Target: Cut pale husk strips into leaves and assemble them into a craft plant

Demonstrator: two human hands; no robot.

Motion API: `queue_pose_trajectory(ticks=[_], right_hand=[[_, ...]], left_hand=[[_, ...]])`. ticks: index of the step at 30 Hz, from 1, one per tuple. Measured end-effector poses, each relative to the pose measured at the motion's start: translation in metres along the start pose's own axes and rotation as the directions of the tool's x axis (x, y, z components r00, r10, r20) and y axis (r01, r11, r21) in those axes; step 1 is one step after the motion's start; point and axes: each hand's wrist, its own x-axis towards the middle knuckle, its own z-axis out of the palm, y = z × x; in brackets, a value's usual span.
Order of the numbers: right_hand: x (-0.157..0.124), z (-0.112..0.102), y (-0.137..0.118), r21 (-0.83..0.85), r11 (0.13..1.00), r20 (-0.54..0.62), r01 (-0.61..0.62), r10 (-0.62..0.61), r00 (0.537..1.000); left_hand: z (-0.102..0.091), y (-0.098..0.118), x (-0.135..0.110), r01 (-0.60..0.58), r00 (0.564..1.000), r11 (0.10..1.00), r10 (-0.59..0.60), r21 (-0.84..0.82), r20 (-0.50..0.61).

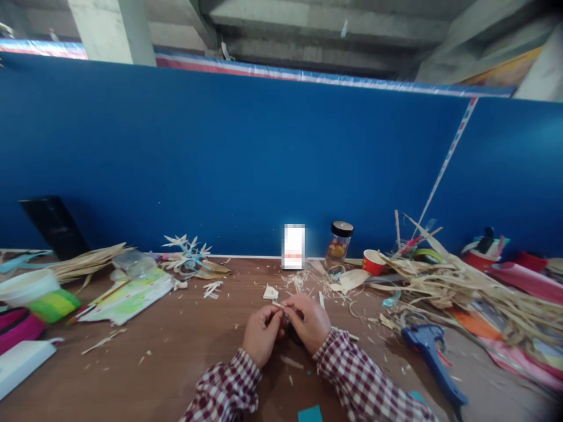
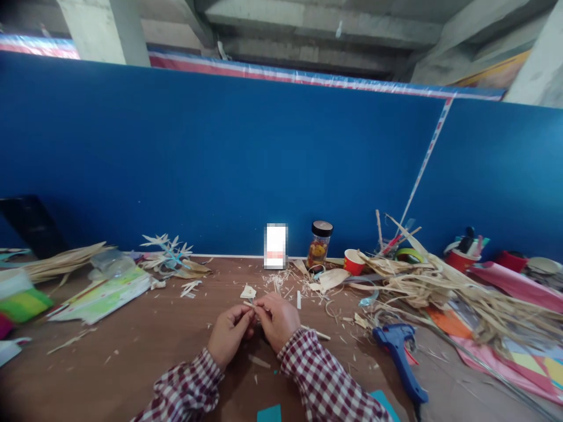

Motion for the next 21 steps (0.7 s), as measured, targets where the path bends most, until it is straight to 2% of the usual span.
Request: queue_pose_trajectory(ticks=[5, 9, 12, 15, 17, 21], right_hand=[[0.0, 0.0, 0.0, -0.067, 0.998, -0.024, -0.007, 0.005, 1.0], [0.003, -0.008, 0.013, -0.193, 0.979, -0.086, -0.068, 0.053, 0.995], [0.007, -0.019, 0.027, -0.223, 0.966, -0.198, -0.134, 0.089, 0.976], [0.011, -0.024, 0.031, -0.135, 0.989, -0.271, -0.058, 0.019, 0.962], [0.011, -0.021, 0.026, -0.058, 0.998, -0.258, 0.001, -0.016, 0.966], [0.005, -0.009, 0.01, 0.047, 0.997, -0.108, 0.068, -0.062, 0.992]], left_hand=[[0.001, 0.003, -0.002, 0.005, 1.0, 0.999, -0.005, 0.042, 0.009], [0.005, 0.009, -0.007, -0.019, 0.998, 0.999, 0.016, 0.046, 0.065], [0.007, 0.008, -0.009, -0.007, 0.996, 0.999, 0.011, -0.046, 0.084], [0.005, 0.003, -0.004, 0.074, 0.997, 0.976, -0.08, -0.203, -0.023], [0.002, 0.0, 0.0, 0.081, 0.991, 0.96, -0.105, -0.27, -0.077], [0.001, 0.0, 0.001, 0.072, 0.99, 0.96, -0.102, -0.27, -0.099]])
